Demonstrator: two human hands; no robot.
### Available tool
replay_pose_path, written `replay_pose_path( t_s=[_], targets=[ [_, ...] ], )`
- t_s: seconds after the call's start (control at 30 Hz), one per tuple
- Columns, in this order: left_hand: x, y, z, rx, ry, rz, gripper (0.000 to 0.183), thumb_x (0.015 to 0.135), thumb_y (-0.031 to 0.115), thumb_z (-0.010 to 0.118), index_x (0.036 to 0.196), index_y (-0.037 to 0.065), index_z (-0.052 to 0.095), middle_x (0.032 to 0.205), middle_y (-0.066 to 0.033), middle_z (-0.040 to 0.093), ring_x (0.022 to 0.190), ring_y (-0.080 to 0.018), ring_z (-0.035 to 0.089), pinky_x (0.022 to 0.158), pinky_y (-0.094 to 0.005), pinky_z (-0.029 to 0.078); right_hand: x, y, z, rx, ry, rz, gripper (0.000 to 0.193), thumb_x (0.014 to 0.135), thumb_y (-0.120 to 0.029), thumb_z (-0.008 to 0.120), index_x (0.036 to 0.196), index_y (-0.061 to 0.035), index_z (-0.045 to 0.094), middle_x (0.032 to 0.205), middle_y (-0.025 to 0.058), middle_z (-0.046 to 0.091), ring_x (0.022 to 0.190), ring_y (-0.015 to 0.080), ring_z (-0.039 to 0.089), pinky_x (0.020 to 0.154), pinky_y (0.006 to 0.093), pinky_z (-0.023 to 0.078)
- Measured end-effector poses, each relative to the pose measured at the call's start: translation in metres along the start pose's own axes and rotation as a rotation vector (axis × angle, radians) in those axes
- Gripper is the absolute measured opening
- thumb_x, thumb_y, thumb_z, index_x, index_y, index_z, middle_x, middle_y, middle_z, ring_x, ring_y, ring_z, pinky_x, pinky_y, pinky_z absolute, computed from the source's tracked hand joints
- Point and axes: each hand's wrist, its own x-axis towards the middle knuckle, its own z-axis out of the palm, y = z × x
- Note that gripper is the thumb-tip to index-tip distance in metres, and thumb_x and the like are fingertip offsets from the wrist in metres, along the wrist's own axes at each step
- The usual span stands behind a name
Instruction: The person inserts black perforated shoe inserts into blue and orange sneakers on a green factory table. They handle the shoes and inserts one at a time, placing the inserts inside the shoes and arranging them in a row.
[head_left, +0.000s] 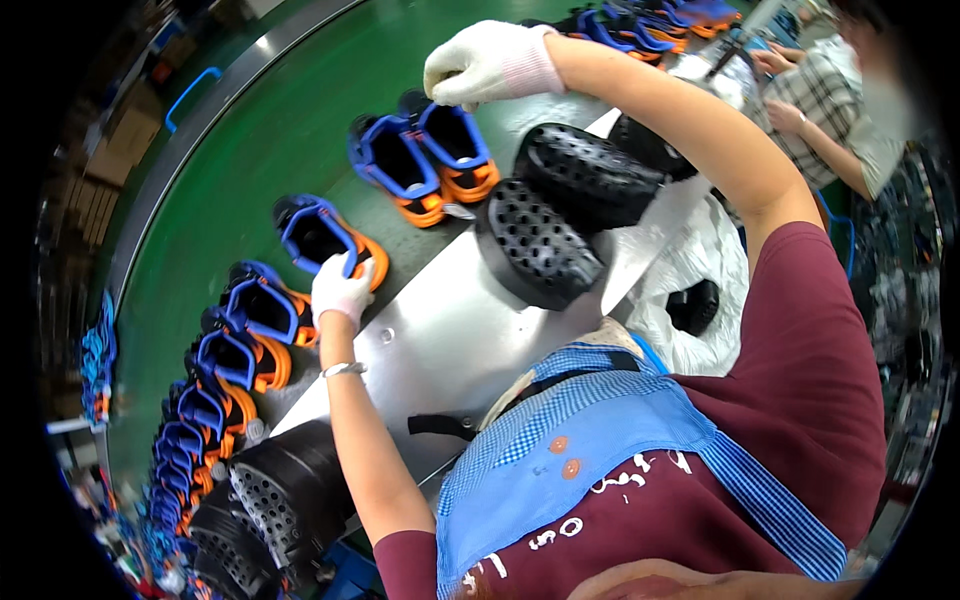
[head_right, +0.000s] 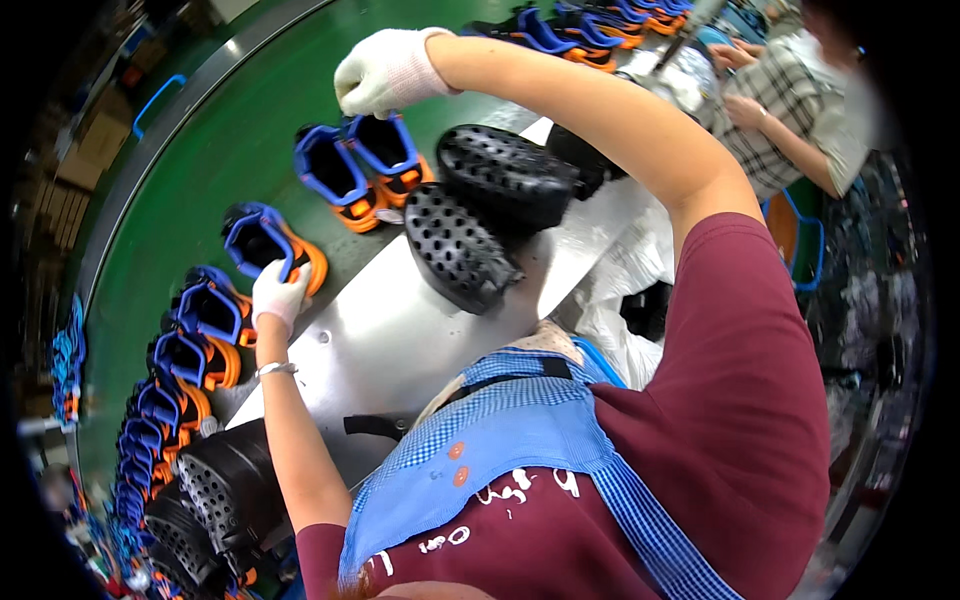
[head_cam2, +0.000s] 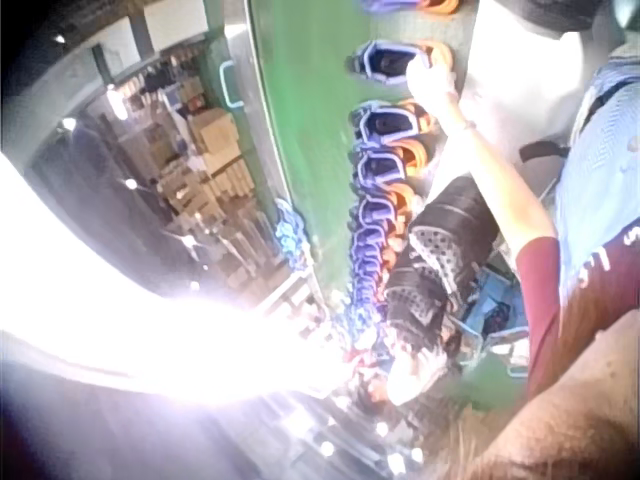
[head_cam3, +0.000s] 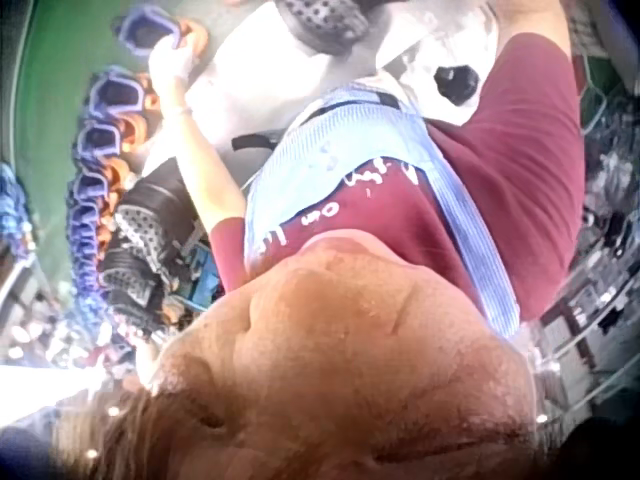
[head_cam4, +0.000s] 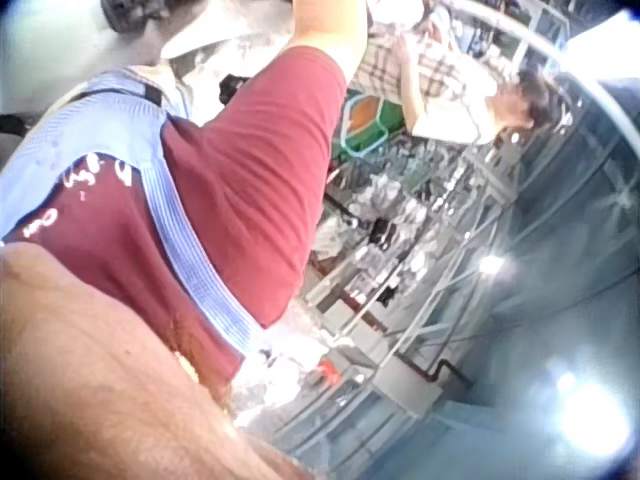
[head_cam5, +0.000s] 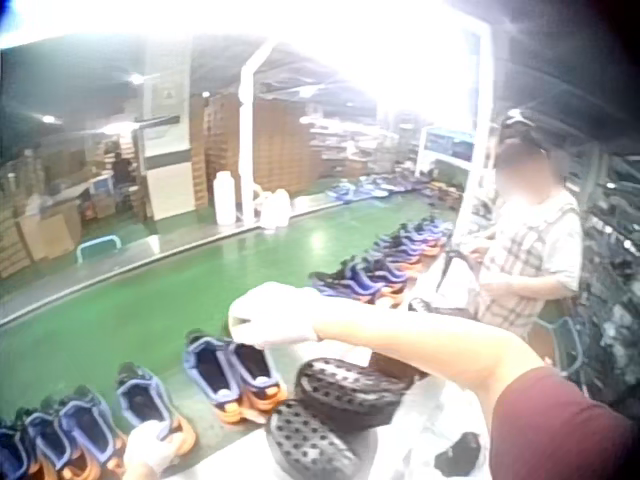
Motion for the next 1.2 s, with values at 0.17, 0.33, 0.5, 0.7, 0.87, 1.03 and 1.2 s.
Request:
replay_pose_path(
  t_s=[0.17,0.33,0.5,0.7,0.87,1.03,1.2],
  targets=[
    [0.002,-0.047,-0.013,0.283,0.306,0.171,0.043,0.082,0.036,0.069,0.114,0.007,0.066,0.097,-0.0148,0.07,0.086,-0.0305,0.069,0.08,-0.036,0.053,-0.116,0.0,-0.052,-0.195,0.118,0.12,0.035,0.084,-0.033,0.063,0.105,-0.0056,0.065,0.097,0.0153,0.066,0.088,0.0241,0.064,0.077,0.0364,0.051],
    [-0.035,0.028,-0.012,0.762,0.43,0.14,0.05,0.081,0.032,0.069,0.127,0.016,0.058,0.126,-0.0073,0.055,0.108,-0.0308,0.055,0.089,-0.0402,0.049,-0.231,0.095,-0.047,-0.311,0.388,0.252,0.026,0.087,-0.027,0.058,0.097,-0.0063,0.069,0.082,0.0091,0.069,0.074,0.0208,0.067,0.072,0.031,0.053],
    [-0.023,0.068,0.006,0.402,0.294,0.521,0.052,0.084,0.025,0.066,0.132,0.008,0.054,0.138,-0.0159,0.049,0.123,-0.0352,0.05,0.103,-0.0396,0.042,-0.273,0.132,-0.017,-0.286,0.358,0.348,0.035,0.081,-0.029,0.065,0.105,-0.0031,0.064,0.094,0.0143,0.068,0.088,0.0264,0.066,0.082,0.0345,0.052],
    [0.011,0.072,0.039,0.25,0.064,0.472,0.047,0.085,0.024,0.062,0.13,0.01,0.054,0.137,-0.0189,0.048,0.118,-0.0379,0.053,0.099,-0.0398,0.045,-0.273,0.144,-0.007,-0.088,0.337,0.451,0.038,0.077,-0.026,0.068,0.105,-0.0021,0.061,0.097,0.0147,0.065,0.089,0.0257,0.065,0.081,0.0338,0.051],
    [0.002,0.086,0.054,0.362,0.15,0.533,0.033,0.085,0.022,0.061,0.116,0.012,0.06,0.115,-0.0186,0.054,0.101,-0.0385,0.058,0.085,-0.0431,0.05,-0.28,0.146,-0.014,-0.068,0.294,0.413,0.032,0.076,-0.018,0.072,0.101,-0.0027,0.059,0.092,0.0102,0.061,0.087,0.0219,0.063,0.08,0.0325,0.052],
    [-0.011,0.082,0.065,0.345,0.234,0.431,0.026,0.085,0.025,0.063,0.108,0.013,0.061,0.105,-0.0167,0.055,0.09,-0.0372,0.061,0.076,-0.0445,0.051,-0.278,0.154,-0.016,-0.156,0.27,0.408,0.033,0.077,-0.017,0.072,0.103,-0.0032,0.059,0.093,0.0098,0.061,0.088,0.0213,0.063,0.08,0.0322,0.052],
    [-0.012,0.091,0.073,0.356,0.296,0.365,0.027,0.086,0.03,0.064,0.107,0.014,0.061,0.106,-0.016,0.056,0.09,-0.0366,0.062,0.077,-0.0443,0.051,-0.283,0.149,-0.01,-0.048,0.271,0.439,0.045,0.076,-0.031,0.07,0.108,-0.001,0.061,0.1,0.0143,0.066,0.091,0.0239,0.065,0.083,0.0326,0.051]
  ],
)
